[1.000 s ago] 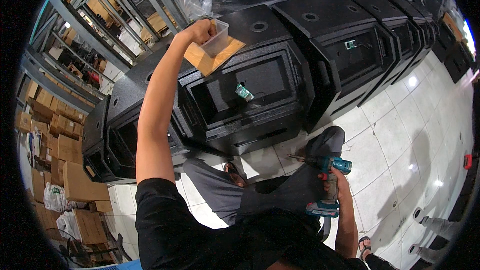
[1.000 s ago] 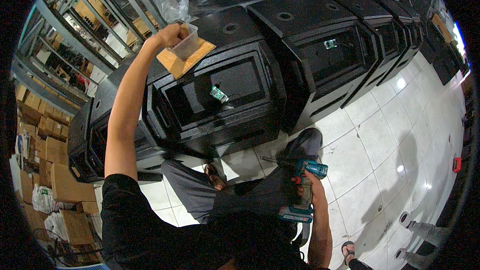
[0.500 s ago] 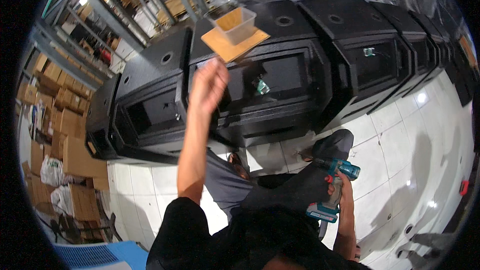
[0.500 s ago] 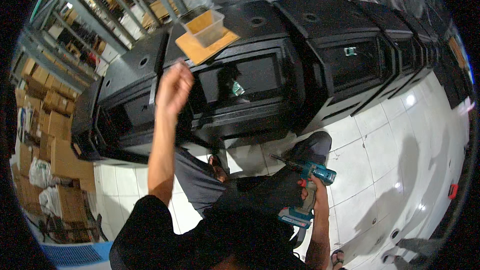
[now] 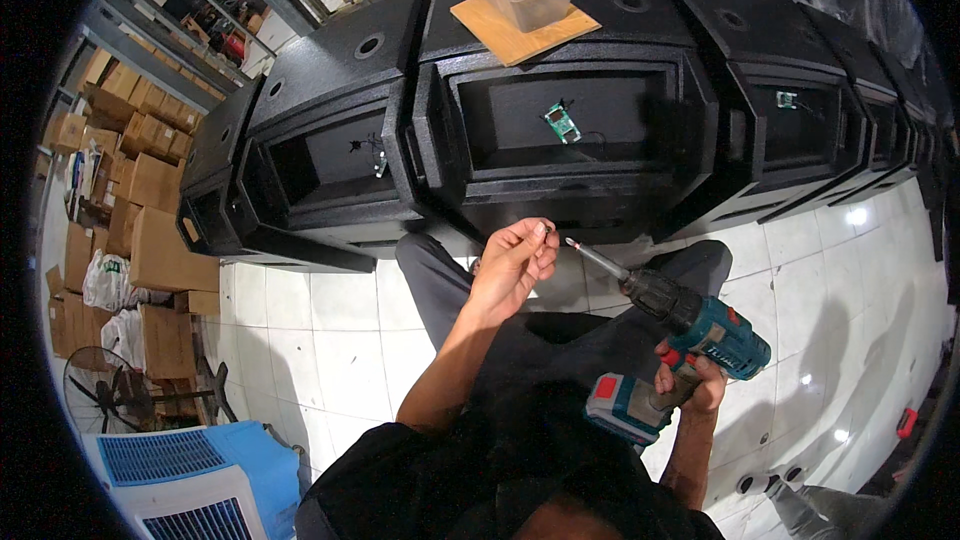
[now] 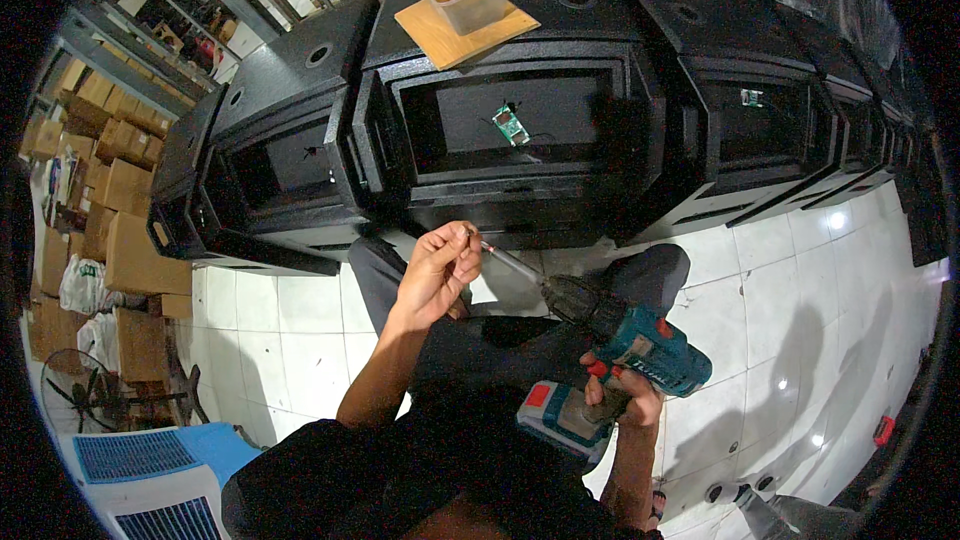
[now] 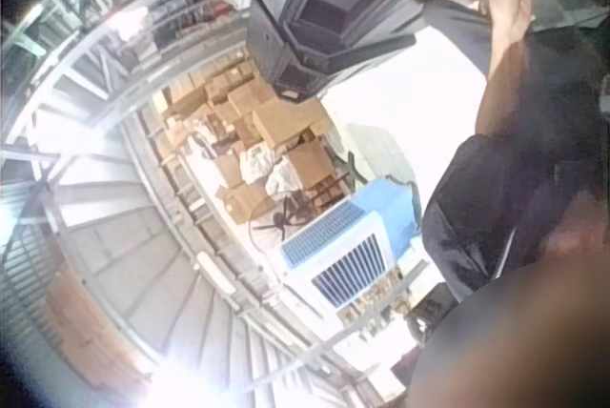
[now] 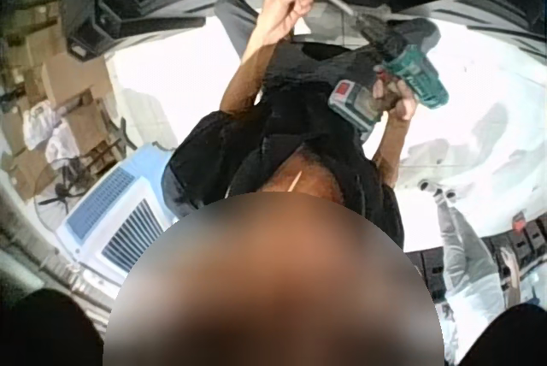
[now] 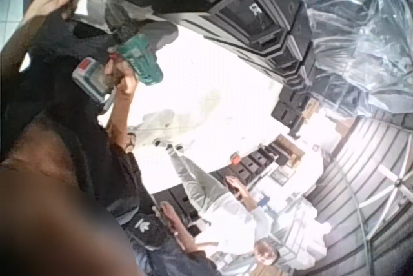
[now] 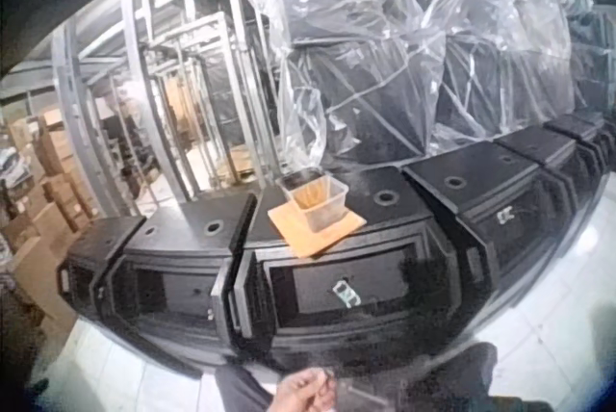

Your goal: The person uses a cordless drill to fasten screws into small green circuit boards mounted on the interior of stacked black plastic enclosures. They repeatedly pick screws from a container, align them, and drive them in while working along a row of units.

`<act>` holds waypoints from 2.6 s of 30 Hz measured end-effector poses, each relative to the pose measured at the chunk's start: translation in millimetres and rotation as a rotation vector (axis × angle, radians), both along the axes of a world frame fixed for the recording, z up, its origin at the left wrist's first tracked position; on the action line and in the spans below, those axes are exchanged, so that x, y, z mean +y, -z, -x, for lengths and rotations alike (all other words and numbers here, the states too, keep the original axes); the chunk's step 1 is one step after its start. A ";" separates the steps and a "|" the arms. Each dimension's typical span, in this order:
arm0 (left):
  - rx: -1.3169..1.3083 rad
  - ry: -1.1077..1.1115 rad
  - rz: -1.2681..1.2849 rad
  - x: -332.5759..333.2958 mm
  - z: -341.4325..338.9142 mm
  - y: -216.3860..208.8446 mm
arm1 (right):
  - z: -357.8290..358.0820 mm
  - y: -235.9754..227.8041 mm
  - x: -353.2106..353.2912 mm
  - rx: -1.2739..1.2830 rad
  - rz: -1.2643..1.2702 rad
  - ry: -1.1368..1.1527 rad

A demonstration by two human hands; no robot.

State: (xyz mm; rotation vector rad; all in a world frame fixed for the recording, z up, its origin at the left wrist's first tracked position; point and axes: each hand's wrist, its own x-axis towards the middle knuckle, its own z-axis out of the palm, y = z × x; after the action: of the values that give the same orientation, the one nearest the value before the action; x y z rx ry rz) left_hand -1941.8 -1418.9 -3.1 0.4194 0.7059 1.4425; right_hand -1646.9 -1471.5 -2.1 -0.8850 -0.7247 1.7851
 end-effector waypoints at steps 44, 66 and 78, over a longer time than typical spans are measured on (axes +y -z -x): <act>0.638 0.037 0.138 63.4 6.8 -6.7 | 8.6 24.2 -6.8 0.139 0.134 0.120; 2.839 0.518 -1.299 283.6 63.7 96.5 | -39.9 49.6 4.7 0.105 0.139 0.235; 2.519 -0.053 -0.820 292.2 9.7 71.9 | -6.6 26.5 70.7 0.162 0.113 0.261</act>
State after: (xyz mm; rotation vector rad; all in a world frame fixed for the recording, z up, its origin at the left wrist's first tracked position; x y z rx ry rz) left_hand -1951.5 -1126.7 -75.0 2.9988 1.8346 0.3292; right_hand -1640.3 -1400.7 -28.6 -0.8551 -0.3880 1.6522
